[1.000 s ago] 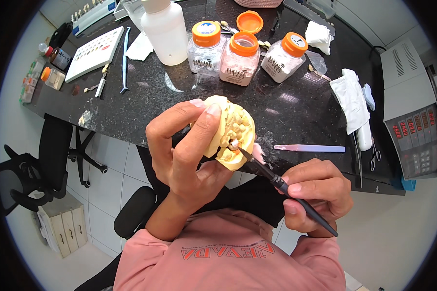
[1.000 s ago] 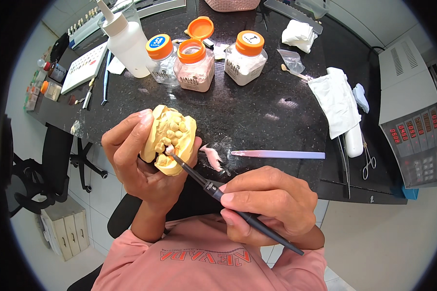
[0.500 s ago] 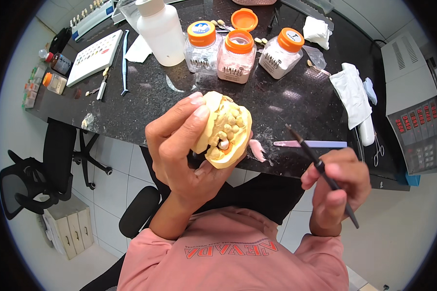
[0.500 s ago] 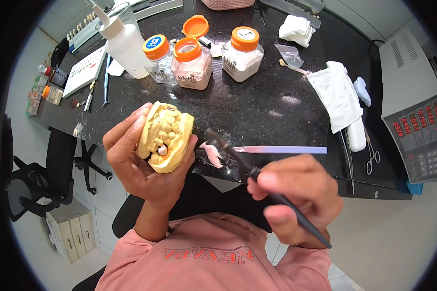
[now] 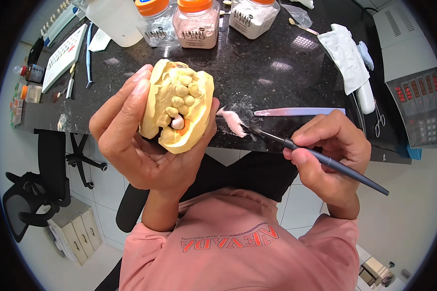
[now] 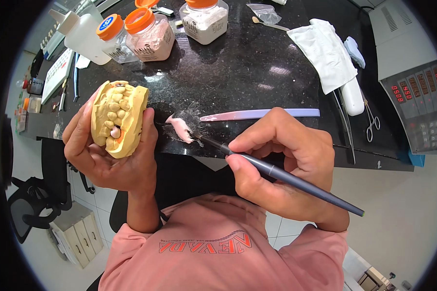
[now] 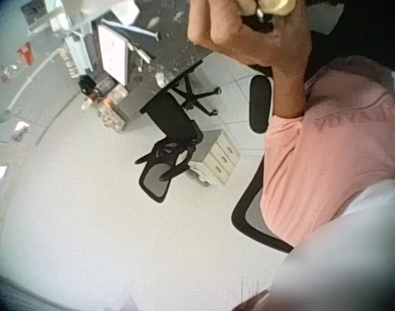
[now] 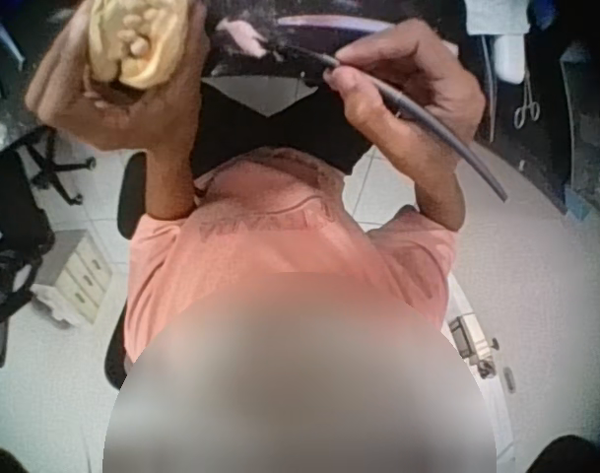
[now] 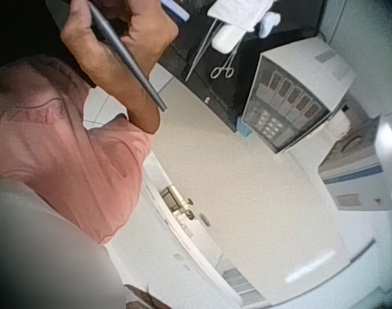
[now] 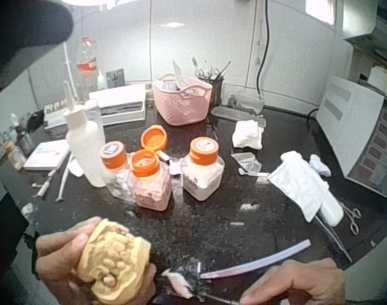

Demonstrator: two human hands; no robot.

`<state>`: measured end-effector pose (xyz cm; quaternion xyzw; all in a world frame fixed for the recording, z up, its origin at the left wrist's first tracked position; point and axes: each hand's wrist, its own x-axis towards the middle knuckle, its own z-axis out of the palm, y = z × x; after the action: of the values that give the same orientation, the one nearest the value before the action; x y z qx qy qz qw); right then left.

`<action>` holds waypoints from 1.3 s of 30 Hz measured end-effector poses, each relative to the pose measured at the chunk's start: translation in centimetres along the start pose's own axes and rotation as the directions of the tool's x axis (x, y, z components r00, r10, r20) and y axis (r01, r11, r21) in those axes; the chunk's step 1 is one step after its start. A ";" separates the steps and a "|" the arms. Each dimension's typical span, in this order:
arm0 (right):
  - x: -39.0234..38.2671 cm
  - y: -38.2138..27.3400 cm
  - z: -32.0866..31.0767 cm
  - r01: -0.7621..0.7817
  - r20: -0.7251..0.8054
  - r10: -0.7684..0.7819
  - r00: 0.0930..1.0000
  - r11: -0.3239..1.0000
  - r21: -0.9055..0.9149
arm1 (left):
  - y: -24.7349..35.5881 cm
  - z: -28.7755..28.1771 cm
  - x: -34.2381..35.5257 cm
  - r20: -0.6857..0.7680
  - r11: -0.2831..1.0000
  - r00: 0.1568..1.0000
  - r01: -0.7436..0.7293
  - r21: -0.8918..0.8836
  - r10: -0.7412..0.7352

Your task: Applying pink porcelain material to a dental model using a brush.

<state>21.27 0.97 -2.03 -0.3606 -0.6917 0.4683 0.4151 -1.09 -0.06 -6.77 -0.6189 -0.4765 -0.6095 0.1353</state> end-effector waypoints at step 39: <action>-0.3 -0.1 0.1 0.169 0.003 -0.169 0.986 0.986 0.006 | -0.1 -0.5 0.1 0.073 1.000 0.997 -0.027 -0.004 0.027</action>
<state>21.31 0.68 -2.05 -0.2987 -0.7190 0.4342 0.4532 -1.52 -0.33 -6.67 -0.6475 -0.4718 -0.5853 0.1250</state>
